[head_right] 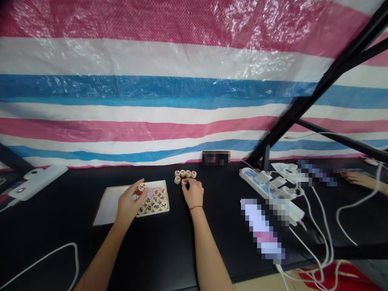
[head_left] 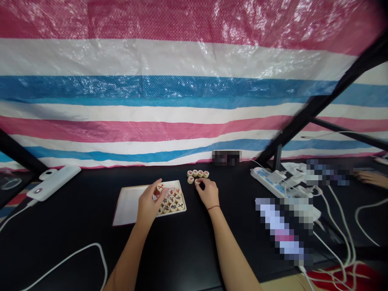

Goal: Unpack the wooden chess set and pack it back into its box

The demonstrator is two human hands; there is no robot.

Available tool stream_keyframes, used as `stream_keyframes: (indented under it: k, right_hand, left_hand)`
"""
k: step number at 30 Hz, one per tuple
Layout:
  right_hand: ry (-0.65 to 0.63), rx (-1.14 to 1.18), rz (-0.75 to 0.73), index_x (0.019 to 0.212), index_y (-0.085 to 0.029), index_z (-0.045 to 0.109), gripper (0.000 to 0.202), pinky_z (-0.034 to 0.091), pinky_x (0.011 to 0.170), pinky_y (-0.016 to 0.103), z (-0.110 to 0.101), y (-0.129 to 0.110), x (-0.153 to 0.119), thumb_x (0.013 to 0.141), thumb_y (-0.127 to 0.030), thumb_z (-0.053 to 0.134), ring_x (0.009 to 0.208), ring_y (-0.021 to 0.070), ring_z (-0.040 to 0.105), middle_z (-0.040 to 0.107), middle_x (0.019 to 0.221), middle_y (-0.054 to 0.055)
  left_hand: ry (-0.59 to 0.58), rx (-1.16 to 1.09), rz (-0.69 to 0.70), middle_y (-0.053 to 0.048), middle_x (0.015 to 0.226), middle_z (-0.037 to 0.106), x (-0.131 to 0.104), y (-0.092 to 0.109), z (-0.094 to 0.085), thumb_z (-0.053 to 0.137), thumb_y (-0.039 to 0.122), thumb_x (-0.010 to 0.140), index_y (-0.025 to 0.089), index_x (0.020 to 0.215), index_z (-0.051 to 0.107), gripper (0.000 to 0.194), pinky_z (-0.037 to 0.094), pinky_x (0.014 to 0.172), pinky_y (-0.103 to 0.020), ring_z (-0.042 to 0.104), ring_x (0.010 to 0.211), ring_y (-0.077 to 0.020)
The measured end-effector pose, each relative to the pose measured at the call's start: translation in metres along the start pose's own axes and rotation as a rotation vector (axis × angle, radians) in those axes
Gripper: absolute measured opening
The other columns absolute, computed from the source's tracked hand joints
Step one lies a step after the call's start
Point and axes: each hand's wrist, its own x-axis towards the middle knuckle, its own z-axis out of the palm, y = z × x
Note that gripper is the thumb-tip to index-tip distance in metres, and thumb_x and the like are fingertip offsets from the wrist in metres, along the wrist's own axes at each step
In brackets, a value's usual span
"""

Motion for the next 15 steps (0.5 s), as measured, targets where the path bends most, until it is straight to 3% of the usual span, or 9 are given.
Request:
stream_keyframes:
  k: [5,10,15]
  right_hand:
    - [0.165,0.286,-0.179,0.091,-0.019,0.066,0.017,0.045,0.084,0.036,-0.015,-0.044,-0.010,0.086,-0.029,0.053,0.088,0.0210,0.060,0.069,0.093,0.008]
    - [-0.106,0.517,-0.426,0.091,-0.021,0.065,0.013,0.048,0.076,0.033,-0.016,-0.090,-0.031,0.081,-0.029,0.063,0.079,0.0187,0.061,0.068,0.082,0.004]
    - [-0.143,0.549,-0.372,0.092,-0.021,0.067,0.014,0.050,0.075,0.032,-0.014,-0.093,-0.031,0.080,-0.027,0.064,0.080,0.0189,0.063,0.069,0.084,0.004]
  left_hand:
    - [-0.063,0.086,0.149,-0.001,0.069,0.064,-0.003,-0.001,0.006,0.053,0.041,0.088,0.020,0.111,0.065,0.034,0.051,0.067,-0.026,0.061,0.063,-0.0146]
    - [-0.130,0.101,0.278,-0.003,0.089,0.070,-0.008,-0.010,0.014,0.051,0.022,0.087,0.023,0.115,0.062,0.029,0.053,0.075,-0.028,0.065,0.079,-0.0168]
    - [-0.130,0.101,0.390,-0.004,0.092,0.070,-0.008,-0.012,0.017,0.048,0.017,0.088,0.023,0.122,0.056,0.035,0.054,0.077,-0.029,0.065,0.083,-0.0177]
